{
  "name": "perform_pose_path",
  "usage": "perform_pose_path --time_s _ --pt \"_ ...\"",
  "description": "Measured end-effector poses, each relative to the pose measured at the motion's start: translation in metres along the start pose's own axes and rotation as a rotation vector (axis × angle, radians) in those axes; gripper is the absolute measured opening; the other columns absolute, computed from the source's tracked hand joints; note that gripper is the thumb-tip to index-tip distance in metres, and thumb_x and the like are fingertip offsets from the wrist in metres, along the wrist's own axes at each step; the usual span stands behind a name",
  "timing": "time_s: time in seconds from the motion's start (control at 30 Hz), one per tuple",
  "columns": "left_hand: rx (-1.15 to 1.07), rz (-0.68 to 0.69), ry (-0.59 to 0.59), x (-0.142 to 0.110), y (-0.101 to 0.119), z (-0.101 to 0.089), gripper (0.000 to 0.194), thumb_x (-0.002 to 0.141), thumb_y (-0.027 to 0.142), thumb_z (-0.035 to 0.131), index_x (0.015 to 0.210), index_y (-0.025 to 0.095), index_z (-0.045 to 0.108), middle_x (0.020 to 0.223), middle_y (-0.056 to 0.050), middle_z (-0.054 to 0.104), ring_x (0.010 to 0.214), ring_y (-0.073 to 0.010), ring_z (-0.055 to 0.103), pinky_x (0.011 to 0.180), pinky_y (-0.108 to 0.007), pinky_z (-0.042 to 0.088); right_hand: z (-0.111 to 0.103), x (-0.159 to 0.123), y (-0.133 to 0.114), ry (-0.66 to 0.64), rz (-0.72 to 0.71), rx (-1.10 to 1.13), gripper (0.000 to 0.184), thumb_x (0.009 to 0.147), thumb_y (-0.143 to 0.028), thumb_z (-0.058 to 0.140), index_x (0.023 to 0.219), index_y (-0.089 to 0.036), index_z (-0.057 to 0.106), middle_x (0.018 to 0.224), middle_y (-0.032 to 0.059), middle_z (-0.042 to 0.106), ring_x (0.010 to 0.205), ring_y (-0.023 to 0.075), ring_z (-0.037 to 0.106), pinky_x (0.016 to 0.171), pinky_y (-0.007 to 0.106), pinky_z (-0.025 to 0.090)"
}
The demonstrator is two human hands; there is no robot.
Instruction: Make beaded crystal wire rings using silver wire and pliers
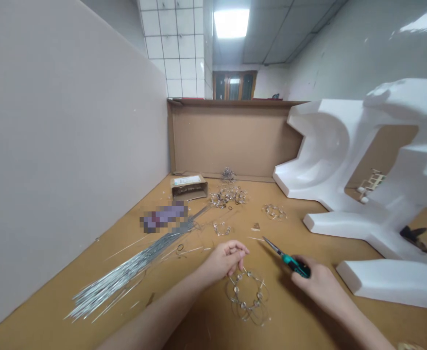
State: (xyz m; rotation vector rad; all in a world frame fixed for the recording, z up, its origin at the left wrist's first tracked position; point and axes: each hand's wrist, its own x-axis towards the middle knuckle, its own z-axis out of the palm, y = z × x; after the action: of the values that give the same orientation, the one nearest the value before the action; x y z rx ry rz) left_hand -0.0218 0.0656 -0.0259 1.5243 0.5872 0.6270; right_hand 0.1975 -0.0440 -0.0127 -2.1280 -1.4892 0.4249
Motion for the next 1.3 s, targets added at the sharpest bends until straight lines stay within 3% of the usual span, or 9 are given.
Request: perform_pose_path --time_s 0.1,0.17,0.3,0.43,0.63,0.93,1.13,1.3 --pt "-0.018 0.028 0.064 0.001 0.002 0.001 0.036 0.073 0.045 0.052 0.086 0.011 0.053 0.054 0.004 0.053 0.031 -0.0009 0.029 0.036 -0.017 0.023 -0.002 0.002 -0.014 -0.282 0.020 0.596 0.023 0.071 -0.037 0.045 0.085 -0.019 0.050 0.067 0.0007 0.055 0.060 0.0161 0.055 0.057 0.029 0.043" --pt "-0.019 0.033 0.099 0.001 0.005 0.001 0.037 0.073 0.044 0.052 0.090 0.011 0.054 0.052 0.004 0.053 0.031 -0.0013 0.028 0.036 -0.017 0.023 0.000 0.005 -0.026 -0.454 -0.045 0.820 0.021 0.071 -0.035 0.048 0.085 -0.019 0.049 0.076 0.0021 0.058 0.063 0.0150 0.056 0.057 0.028 0.044" --pt "0.028 0.026 0.180 -0.001 0.011 -0.003 0.038 0.076 0.040 0.050 0.098 0.010 0.055 0.047 0.006 0.048 0.033 -0.0025 0.026 0.038 -0.018 0.020 0.011 0.011 -0.038 -0.552 -0.100 0.908 0.019 0.071 -0.029 0.051 0.085 -0.015 0.052 0.074 0.0022 0.058 0.057 0.0113 0.054 0.053 0.025 0.041" --pt "0.064 0.045 0.196 -0.003 0.014 -0.004 0.040 0.077 0.039 0.048 0.105 0.011 0.055 0.044 0.007 0.045 0.036 -0.0040 0.027 0.040 -0.018 0.021 0.014 0.008 -0.027 -0.610 -0.068 1.036 0.024 0.075 -0.028 0.045 0.092 -0.014 0.054 0.074 0.0029 0.058 0.054 0.0107 0.052 0.052 0.026 0.039" --pt "0.099 0.020 0.083 -0.006 0.011 0.000 0.042 0.080 0.037 0.046 0.114 0.013 0.052 0.046 0.006 0.045 0.040 -0.0050 0.031 0.043 -0.018 0.024 0.004 0.002 -0.016 -0.653 -0.078 0.979 0.028 0.075 -0.029 0.046 0.096 -0.013 0.057 0.076 0.0046 0.059 0.058 0.0123 0.053 0.054 0.027 0.039" --pt "0.130 -0.025 0.003 -0.009 0.013 0.002 0.040 0.082 0.033 0.043 0.118 0.017 0.050 0.049 0.006 0.046 0.040 -0.0052 0.031 0.044 -0.018 0.026 0.003 0.003 -0.016 -0.742 -0.081 0.920 0.032 0.077 -0.032 0.045 0.101 -0.014 0.056 0.078 0.0050 0.056 0.060 0.0130 0.052 0.054 0.026 0.039" --pt "0.123 -0.036 0.010 -0.009 0.013 0.003 0.038 0.082 0.031 0.043 0.117 0.018 0.051 0.049 0.006 0.045 0.042 -0.0052 0.034 0.045 -0.018 0.027 0.001 0.005 -0.017 -0.665 -0.105 0.738 0.033 0.075 -0.033 0.046 0.099 -0.013 0.054 0.073 0.0030 0.054 0.056 0.0116 0.048 0.053 0.026 0.038" --pt "0.141 -0.051 0.011 -0.008 0.010 0.002 0.039 0.082 0.033 0.042 0.117 0.019 0.051 0.050 0.006 0.046 0.041 -0.0050 0.031 0.044 -0.018 0.025 -0.001 0.005 -0.022 -0.590 -0.121 0.569 0.023 0.073 -0.033 0.046 0.084 -0.015 0.055 0.064 -0.0007 0.050 0.054 0.0105 0.044 0.052 0.024 0.034"
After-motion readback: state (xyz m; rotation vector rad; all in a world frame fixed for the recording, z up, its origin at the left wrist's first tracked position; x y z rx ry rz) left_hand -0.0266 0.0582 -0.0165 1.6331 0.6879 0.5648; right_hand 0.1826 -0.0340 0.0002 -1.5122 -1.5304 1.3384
